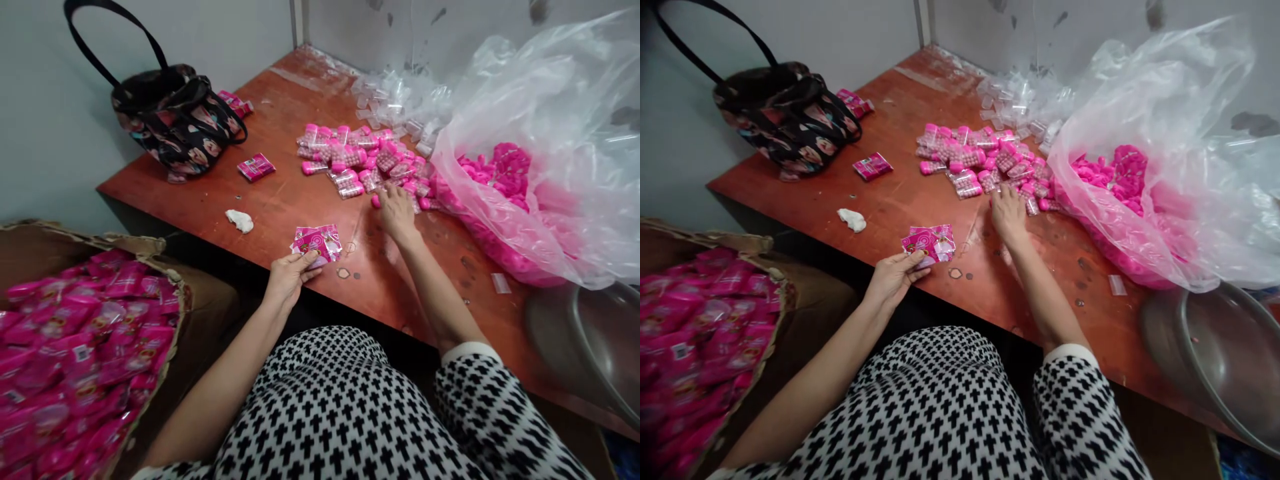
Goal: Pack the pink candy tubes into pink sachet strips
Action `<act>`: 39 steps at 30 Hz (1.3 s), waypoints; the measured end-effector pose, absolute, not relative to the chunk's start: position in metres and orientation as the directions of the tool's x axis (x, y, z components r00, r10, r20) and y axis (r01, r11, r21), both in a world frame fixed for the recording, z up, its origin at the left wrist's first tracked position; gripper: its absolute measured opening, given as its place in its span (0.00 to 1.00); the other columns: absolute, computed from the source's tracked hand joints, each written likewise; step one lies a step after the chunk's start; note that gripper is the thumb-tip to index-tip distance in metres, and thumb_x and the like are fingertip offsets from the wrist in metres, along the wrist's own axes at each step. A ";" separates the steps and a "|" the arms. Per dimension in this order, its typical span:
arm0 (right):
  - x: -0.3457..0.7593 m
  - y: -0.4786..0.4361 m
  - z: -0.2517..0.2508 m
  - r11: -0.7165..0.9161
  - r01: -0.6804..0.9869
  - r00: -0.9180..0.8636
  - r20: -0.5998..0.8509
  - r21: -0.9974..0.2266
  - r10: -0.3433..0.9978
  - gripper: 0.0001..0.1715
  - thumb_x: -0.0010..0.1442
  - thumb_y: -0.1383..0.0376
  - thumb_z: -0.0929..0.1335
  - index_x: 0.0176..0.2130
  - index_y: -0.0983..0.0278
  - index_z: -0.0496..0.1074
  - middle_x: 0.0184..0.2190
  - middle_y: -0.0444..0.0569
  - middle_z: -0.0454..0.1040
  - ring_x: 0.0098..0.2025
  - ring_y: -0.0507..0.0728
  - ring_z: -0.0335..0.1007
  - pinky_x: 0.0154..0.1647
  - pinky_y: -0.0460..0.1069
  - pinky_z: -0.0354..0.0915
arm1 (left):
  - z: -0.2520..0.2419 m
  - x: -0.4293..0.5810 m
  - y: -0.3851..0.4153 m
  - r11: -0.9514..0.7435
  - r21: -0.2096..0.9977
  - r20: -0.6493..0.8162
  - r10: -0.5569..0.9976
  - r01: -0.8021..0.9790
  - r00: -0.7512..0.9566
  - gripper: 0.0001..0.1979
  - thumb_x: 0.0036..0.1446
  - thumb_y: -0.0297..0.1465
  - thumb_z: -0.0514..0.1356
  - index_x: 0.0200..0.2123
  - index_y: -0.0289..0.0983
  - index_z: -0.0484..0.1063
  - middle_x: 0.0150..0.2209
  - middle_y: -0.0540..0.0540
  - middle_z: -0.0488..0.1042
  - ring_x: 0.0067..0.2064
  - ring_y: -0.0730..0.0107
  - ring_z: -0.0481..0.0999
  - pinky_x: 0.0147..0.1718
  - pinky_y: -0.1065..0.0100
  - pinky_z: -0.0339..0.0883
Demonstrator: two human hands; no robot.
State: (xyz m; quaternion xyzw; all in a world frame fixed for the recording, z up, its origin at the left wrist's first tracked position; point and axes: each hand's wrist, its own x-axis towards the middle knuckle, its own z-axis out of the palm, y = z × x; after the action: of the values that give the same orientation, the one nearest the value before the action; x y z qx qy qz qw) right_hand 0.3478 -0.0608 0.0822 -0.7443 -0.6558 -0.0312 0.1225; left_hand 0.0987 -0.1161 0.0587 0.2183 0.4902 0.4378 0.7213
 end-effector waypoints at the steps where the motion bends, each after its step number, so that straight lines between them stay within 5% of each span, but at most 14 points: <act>1: 0.360 -0.055 0.083 -0.109 0.993 0.117 0.177 -0.051 0.977 0.21 0.61 0.72 0.57 0.50 0.69 0.69 0.57 0.65 0.64 0.57 0.69 0.57 0.51 0.63 0.56 | 0.060 0.099 -0.116 0.531 0.727 -0.529 0.837 -0.436 0.139 0.11 0.37 0.28 0.72 0.24 0.29 0.75 0.23 0.46 0.75 0.24 0.74 0.75 0.25 0.74 0.74; 4: 0.385 -0.045 0.080 -0.066 0.996 0.059 0.115 0.061 0.992 0.21 0.62 0.72 0.55 0.46 0.71 0.71 0.57 0.65 0.64 0.57 0.68 0.56 0.52 0.63 0.54 | 0.063 0.101 -0.113 0.556 0.667 -0.576 0.807 -0.496 0.128 0.08 0.41 0.26 0.70 0.24 0.29 0.74 0.23 0.47 0.75 0.23 0.76 0.74 0.23 0.75 0.72; 7: 0.386 -0.053 0.076 -0.038 0.998 0.046 0.183 -0.046 0.982 0.17 0.63 0.67 0.58 0.42 0.70 0.73 0.51 0.63 0.70 0.53 0.66 0.61 0.51 0.61 0.55 | 0.063 0.103 -0.110 0.552 0.591 -0.621 0.777 -0.588 0.104 0.06 0.45 0.25 0.68 0.24 0.31 0.73 0.23 0.48 0.74 0.23 0.77 0.74 0.23 0.75 0.72; 10: 0.361 -0.082 0.076 -0.053 0.901 0.159 0.213 -0.431 0.964 0.18 0.62 0.57 0.62 0.41 0.68 0.72 0.37 0.55 0.76 0.41 0.61 0.69 0.44 0.56 0.63 | 0.061 0.104 -0.108 0.524 0.496 -0.647 0.755 -0.693 0.108 0.06 0.48 0.26 0.67 0.27 0.32 0.72 0.25 0.47 0.75 0.26 0.72 0.77 0.27 0.72 0.74; 13: 0.316 -0.125 0.081 -0.042 0.494 0.142 0.033 -0.868 0.989 0.20 0.59 0.52 0.63 0.40 0.65 0.70 0.30 0.47 0.75 0.29 0.54 0.71 0.30 0.50 0.68 | 0.060 0.105 -0.108 0.494 0.421 -0.660 0.742 -0.761 0.116 0.06 0.48 0.27 0.67 0.29 0.33 0.72 0.27 0.46 0.76 0.29 0.69 0.78 0.32 0.69 0.74; 15: 0.284 -0.152 0.083 -0.100 0.235 0.079 -0.083 -0.967 0.993 0.19 0.57 0.52 0.66 0.38 0.64 0.70 0.27 0.45 0.74 0.24 0.51 0.71 0.25 0.47 0.68 | 0.060 0.108 -0.108 0.475 0.397 -0.662 0.741 -0.785 0.114 0.06 0.49 0.27 0.66 0.29 0.33 0.72 0.27 0.47 0.76 0.30 0.69 0.78 0.34 0.69 0.74; 19: 0.241 -0.180 0.078 -0.164 0.013 0.098 -0.162 -0.986 0.982 0.17 0.56 0.53 0.67 0.39 0.63 0.69 0.25 0.42 0.74 0.22 0.50 0.71 0.23 0.46 0.70 | 0.062 0.113 -0.111 0.433 0.373 -0.636 0.763 -0.821 0.114 0.05 0.49 0.26 0.66 0.29 0.33 0.72 0.27 0.47 0.76 0.29 0.73 0.77 0.36 0.70 0.72; 27: 0.226 -0.179 0.072 -0.167 -0.058 0.230 -0.176 -0.984 0.957 0.17 0.55 0.55 0.68 0.39 0.64 0.70 0.29 0.43 0.75 0.23 0.48 0.72 0.23 0.44 0.72 | 0.068 0.122 -0.118 0.430 0.362 -0.608 0.781 -0.827 0.140 0.07 0.46 0.25 0.68 0.27 0.32 0.72 0.26 0.48 0.76 0.28 0.74 0.75 0.33 0.71 0.70; 33: 0.218 -0.176 0.066 -0.209 -0.269 0.146 -0.254 -0.940 0.956 0.18 0.53 0.54 0.70 0.38 0.64 0.69 0.28 0.43 0.76 0.21 0.48 0.71 0.22 0.44 0.71 | 0.066 0.118 -0.117 0.404 0.530 -0.450 0.879 -0.746 0.157 0.15 0.37 0.31 0.72 0.24 0.31 0.70 0.21 0.51 0.72 0.22 0.77 0.71 0.24 0.74 0.65; 39: 0.213 -0.179 0.057 -0.078 -0.121 0.241 -0.106 -0.990 0.965 0.16 0.56 0.55 0.69 0.40 0.62 0.68 0.29 0.42 0.75 0.24 0.49 0.72 0.27 0.45 0.73 | 0.069 0.113 -0.116 0.389 0.664 -0.338 0.918 -0.639 0.208 0.18 0.34 0.34 0.73 0.27 0.32 0.72 0.22 0.51 0.73 0.22 0.77 0.71 0.23 0.73 0.66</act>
State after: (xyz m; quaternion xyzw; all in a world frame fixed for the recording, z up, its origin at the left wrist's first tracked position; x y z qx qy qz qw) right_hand 0.2127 -0.1788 0.0574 -0.5524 -0.3818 0.4837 0.5614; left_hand 0.1128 -0.1159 0.0688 0.1945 0.3585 0.5173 0.7523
